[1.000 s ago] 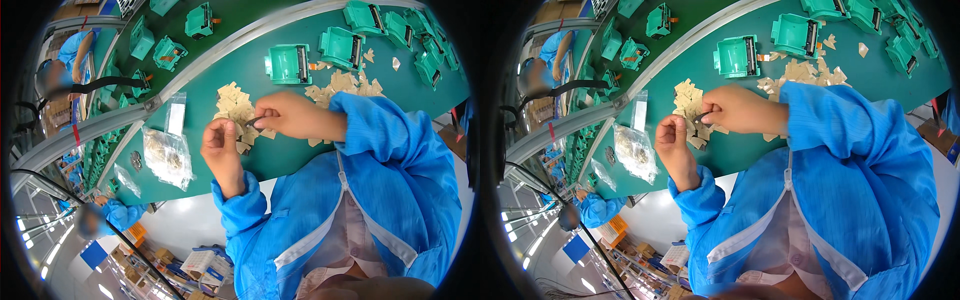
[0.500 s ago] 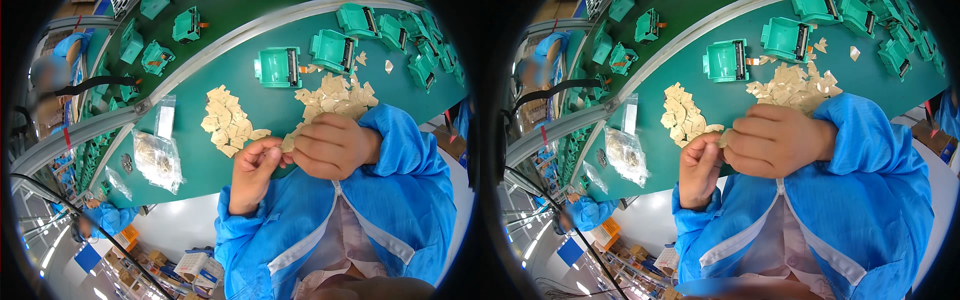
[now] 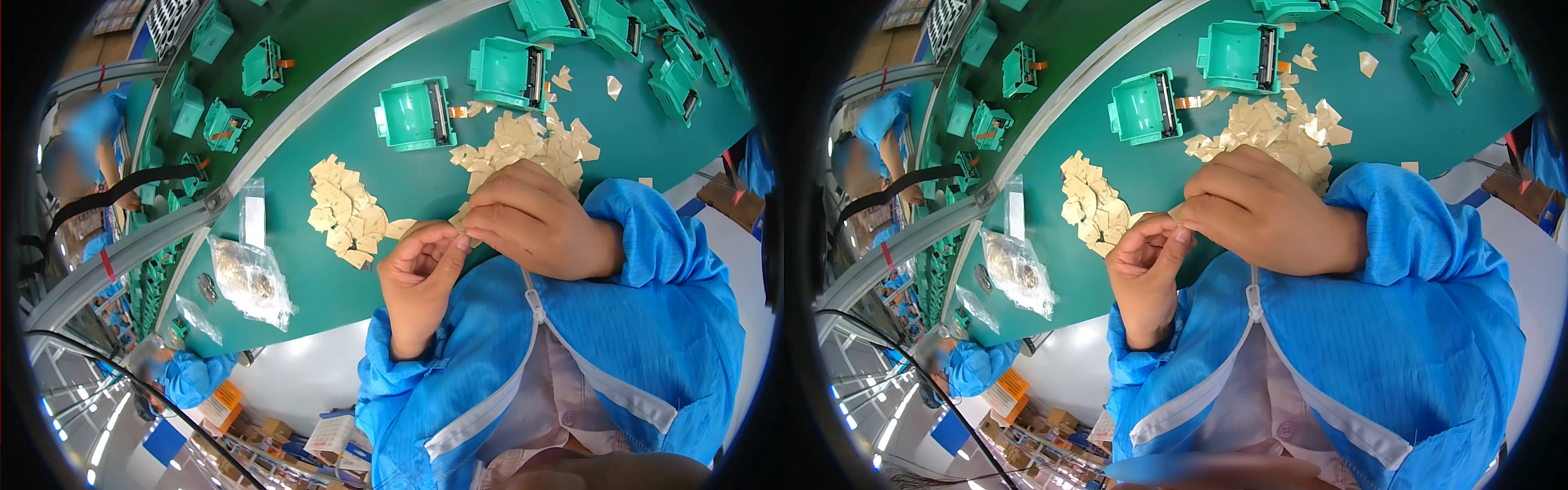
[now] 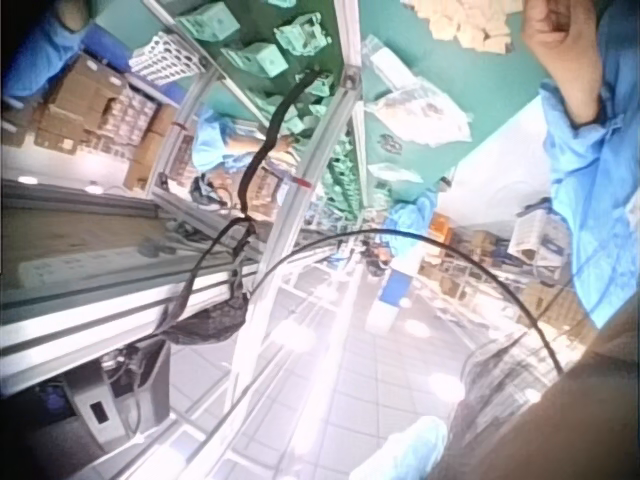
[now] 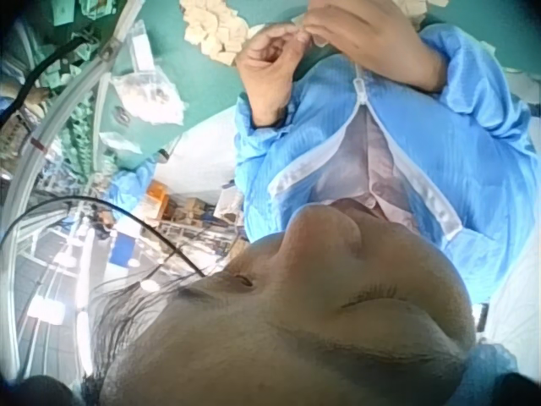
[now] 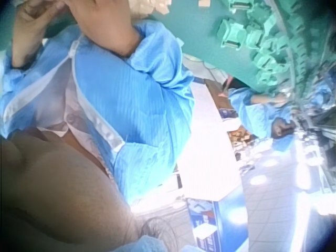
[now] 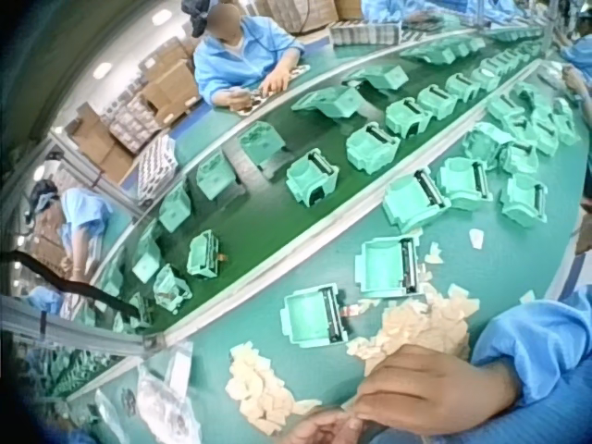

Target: The person picks up a small black component, peels off its backing, and presses it onto a green plastic housing. They then place the assembled unit onto the conveyor belt and repeat the process.

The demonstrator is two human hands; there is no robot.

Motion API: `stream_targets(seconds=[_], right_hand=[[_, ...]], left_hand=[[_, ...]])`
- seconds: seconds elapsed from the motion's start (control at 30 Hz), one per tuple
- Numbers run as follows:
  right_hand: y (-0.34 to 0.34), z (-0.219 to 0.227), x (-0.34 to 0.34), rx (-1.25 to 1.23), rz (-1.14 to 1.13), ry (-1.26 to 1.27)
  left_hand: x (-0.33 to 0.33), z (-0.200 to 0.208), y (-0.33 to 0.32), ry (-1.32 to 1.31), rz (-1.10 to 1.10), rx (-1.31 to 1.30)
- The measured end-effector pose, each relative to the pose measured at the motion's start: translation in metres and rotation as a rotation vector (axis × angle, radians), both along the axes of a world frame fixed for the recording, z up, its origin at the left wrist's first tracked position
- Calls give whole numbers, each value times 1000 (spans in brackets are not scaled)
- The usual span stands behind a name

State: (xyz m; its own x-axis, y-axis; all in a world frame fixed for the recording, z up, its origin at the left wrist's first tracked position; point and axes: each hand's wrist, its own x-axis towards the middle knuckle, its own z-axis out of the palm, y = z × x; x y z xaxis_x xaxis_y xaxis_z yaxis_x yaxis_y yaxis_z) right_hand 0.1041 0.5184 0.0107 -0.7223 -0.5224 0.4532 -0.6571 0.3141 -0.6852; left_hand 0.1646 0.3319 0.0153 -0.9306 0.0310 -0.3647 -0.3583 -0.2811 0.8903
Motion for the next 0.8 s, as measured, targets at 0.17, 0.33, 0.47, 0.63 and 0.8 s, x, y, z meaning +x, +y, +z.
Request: stream_targets(seconds=[0.17,0.33,0.47,0.63,0.8], right_hand=[[3,-2,2,3,31,-97],[4,-5,3,40,21,-94],[0,-11,6,89,-48,-32],[-2,-14,5,-118,-79,-386],[10,-12,2,-453,-185,-956]], left_hand=[[-3,4,5,66,-2,-192],[-4,6,9,242,-106,-585],[-5,4,9,220,-143,-600],[-3,2,13,110,-28,-348],[6,-2,5,-10,54,-80]])
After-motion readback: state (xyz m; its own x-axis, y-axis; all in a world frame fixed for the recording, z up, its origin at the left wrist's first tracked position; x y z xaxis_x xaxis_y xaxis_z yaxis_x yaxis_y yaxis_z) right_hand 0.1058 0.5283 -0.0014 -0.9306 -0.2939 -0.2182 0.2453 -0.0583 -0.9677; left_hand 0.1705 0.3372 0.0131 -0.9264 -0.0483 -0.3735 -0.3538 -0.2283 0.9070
